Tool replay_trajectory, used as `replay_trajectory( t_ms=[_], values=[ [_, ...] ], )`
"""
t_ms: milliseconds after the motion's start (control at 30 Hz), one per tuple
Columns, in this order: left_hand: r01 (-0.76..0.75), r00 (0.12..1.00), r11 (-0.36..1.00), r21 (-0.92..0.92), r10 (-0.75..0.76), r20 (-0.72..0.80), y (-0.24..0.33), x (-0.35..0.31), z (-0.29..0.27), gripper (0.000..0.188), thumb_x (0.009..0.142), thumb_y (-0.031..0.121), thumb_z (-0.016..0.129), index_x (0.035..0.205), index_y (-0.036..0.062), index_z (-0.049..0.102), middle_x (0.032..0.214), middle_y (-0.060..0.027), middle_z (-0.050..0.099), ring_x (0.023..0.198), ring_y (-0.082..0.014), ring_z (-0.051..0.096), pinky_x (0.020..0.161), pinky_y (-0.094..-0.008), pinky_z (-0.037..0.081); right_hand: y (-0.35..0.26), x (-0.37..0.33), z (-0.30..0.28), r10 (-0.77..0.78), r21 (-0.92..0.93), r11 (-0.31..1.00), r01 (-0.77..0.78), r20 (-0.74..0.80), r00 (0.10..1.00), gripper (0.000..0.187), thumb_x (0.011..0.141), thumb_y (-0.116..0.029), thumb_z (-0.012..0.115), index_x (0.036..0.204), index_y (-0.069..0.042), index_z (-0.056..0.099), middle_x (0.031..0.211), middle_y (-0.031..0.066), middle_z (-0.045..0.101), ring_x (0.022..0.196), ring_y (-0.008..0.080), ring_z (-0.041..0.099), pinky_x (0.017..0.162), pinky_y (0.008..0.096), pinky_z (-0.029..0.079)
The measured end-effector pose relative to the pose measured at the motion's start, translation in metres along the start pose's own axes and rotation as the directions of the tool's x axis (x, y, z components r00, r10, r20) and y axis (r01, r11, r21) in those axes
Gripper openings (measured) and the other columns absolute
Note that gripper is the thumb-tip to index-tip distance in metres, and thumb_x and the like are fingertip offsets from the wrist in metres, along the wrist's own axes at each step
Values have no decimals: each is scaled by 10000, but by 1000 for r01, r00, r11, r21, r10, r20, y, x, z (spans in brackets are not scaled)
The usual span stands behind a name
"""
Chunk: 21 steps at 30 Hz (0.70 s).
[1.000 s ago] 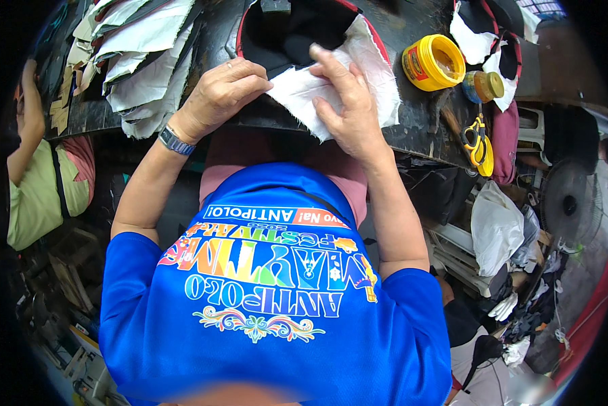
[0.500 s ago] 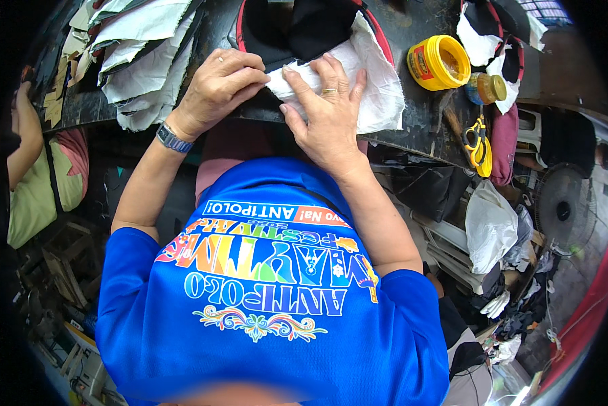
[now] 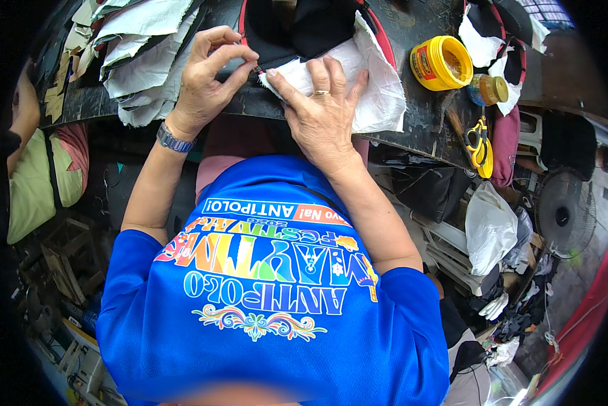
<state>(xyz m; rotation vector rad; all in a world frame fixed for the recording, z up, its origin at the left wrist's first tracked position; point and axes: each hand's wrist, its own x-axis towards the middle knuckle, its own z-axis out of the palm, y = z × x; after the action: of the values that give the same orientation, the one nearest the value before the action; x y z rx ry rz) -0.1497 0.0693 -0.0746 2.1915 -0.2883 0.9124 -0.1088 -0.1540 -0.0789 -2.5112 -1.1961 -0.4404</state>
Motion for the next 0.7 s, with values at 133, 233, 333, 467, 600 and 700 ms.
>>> replay_trajectory(
  t_ms=[133,233,333,467,600,700],
  values=[
    [89,996,995,-49,-89,8,-1,3,5,170,848,82,819,1008,78,759,1134,-72,605,950,-210,670,822,-316,575,-3,-1,7,-36,-75,997,34,-37,999,620,832,-130,769,1360,-440,671,1314,88,447,1346,293,414,1144,762,165],
    [74,997,997,-22,-73,35,-2,3,6,166,851,111,819,1002,79,758,1136,-78,610,962,-222,669,820,-334,570,-5,-3,11,-40,-82,996,35,-50,998,618,838,-111,758,1355,-440,674,1282,82,449,1323,286,425,1139,767,166],
    [65,994,998,9,-66,89,-4,5,5,169,839,138,822,982,80,754,1111,-74,632,982,-251,662,842,-364,558,-7,-3,13,-40,-76,996,36,-55,998,609,827,-97,757,1333,-432,690,1268,76,456,1317,285,428,1143,765,151],
    [29,987,995,91,-43,156,-4,6,2,172,810,169,831,942,97,748,1060,-49,659,996,-271,636,883,-390,526,-5,-1,5,-81,32,996,82,-27,996,580,788,-47,749,1256,-390,745,1253,82,484,1304,293,441,1161,718,147],
    [42,980,992,115,-64,189,-1,6,0,179,795,196,839,930,123,746,1054,-25,666,994,-257,619,904,-387,494,4,-3,-13,-124,466,871,155,-98,988,490,730,-61,758,1158,-299,783,1277,79,517,1295,293,465,1209,671,62],
    [42,980,990,136,-67,185,0,6,-1,193,791,214,843,939,135,748,1054,-10,669,1007,-248,617,892,-383,481,8,-3,-19,53,571,819,56,-172,984,446,787,-27,700,1209,-159,764,1244,129,516,1227,316,498,1161,501,275]
  ],
)
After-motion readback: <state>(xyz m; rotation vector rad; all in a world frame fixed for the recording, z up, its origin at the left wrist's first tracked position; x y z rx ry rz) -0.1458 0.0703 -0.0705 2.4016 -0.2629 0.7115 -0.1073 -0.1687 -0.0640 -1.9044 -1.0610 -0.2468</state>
